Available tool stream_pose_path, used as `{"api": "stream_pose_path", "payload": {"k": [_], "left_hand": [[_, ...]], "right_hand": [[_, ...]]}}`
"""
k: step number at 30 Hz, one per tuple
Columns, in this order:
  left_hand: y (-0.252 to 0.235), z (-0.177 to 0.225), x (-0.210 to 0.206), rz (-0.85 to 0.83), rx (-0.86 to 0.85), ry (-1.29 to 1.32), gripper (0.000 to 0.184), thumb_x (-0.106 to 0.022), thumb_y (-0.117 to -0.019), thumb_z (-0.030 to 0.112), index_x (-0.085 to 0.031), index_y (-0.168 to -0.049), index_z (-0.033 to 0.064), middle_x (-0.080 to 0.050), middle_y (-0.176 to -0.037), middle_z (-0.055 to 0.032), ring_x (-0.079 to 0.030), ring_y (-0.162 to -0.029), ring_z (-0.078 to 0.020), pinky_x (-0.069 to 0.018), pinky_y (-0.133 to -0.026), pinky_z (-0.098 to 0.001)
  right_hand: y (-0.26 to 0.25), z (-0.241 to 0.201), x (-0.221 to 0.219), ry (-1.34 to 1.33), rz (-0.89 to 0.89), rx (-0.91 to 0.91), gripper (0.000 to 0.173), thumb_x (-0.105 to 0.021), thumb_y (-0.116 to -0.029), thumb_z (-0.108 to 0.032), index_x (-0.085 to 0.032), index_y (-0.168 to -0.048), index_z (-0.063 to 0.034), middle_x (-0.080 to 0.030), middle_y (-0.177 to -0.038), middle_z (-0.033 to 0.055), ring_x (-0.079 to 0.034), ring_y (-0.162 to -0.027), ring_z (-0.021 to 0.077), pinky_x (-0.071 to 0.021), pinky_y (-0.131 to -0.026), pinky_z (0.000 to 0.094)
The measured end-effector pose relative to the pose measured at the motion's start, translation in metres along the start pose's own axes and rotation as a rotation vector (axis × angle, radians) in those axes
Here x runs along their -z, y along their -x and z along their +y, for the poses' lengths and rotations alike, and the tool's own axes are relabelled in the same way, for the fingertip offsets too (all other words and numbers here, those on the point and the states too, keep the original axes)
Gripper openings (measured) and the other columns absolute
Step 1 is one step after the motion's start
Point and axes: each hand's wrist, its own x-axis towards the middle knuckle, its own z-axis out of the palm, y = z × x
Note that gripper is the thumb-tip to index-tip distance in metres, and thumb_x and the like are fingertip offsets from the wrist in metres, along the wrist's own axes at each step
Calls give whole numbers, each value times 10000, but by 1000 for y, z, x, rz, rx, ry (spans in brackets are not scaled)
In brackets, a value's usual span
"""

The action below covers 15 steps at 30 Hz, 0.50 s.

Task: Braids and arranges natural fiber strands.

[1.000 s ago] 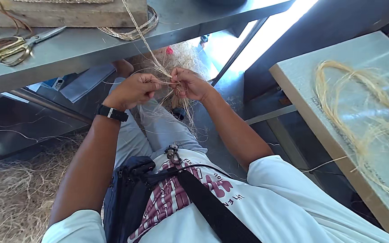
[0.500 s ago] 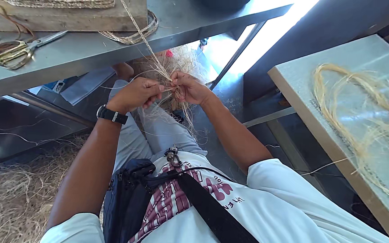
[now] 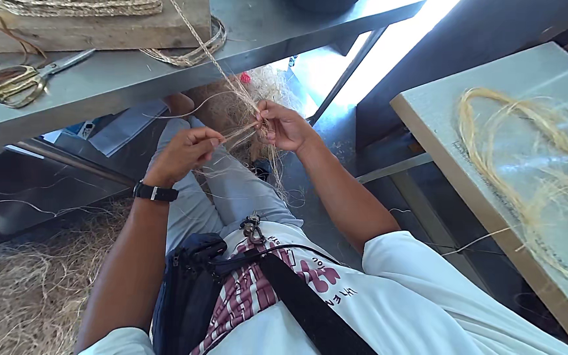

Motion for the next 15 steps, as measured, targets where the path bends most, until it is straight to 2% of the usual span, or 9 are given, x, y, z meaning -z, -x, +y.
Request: {"api": "stream_pose_path", "payload": {"k": [5,10,13,14,15], "left_hand": [[19,-15,12,44,35,29,223,-518,-1063,194,-723,-1081,108,-498,-651,69,-389,-492,-13,-337,-451,-166],[53,6,38,97,44,-200,181,-602,-1022,239,-748,-1039,134,-617,-733,60,-439,-520,-8,-358,-466,-176],[84,31,62,184,82,-403,197,-588,-1024,249,-755,-1033,146,-691,-816,44,-504,-557,-24,-406,-490,-198],[94,38,70,210,80,-457,200,-593,-1022,260,-756,-1034,146,-704,-833,38,-544,-586,-30,-449,-518,-206],[104,45,76,229,77,-506,206,-598,-1018,281,-754,-1035,146,-718,-857,36,-603,-649,-37,-515,-590,-226]], "right_hand": [[0,0,1,-21,-103,2,155,-479,-1011,-169,-597,-913,-189,-661,-940,18,-531,-592,53,-414,-473,193],[-4,4,9,10,-136,-4,136,-525,-995,-174,-623,-901,-179,-658,-919,12,-520,-562,46,-423,-464,198],[-4,4,15,23,-160,13,128,-526,-998,-162,-618,-911,-163,-656,-903,15,-511,-556,45,-411,-463,201],[-5,4,14,31,-173,15,131,-517,-1000,-154,-619,-917,-156,-658,-899,18,-513,-556,47,-409,-460,202],[-6,5,12,36,-190,17,138,-506,-999,-140,-624,-927,-148,-664,-896,22,-521,-556,49,-415,-458,202]]}}
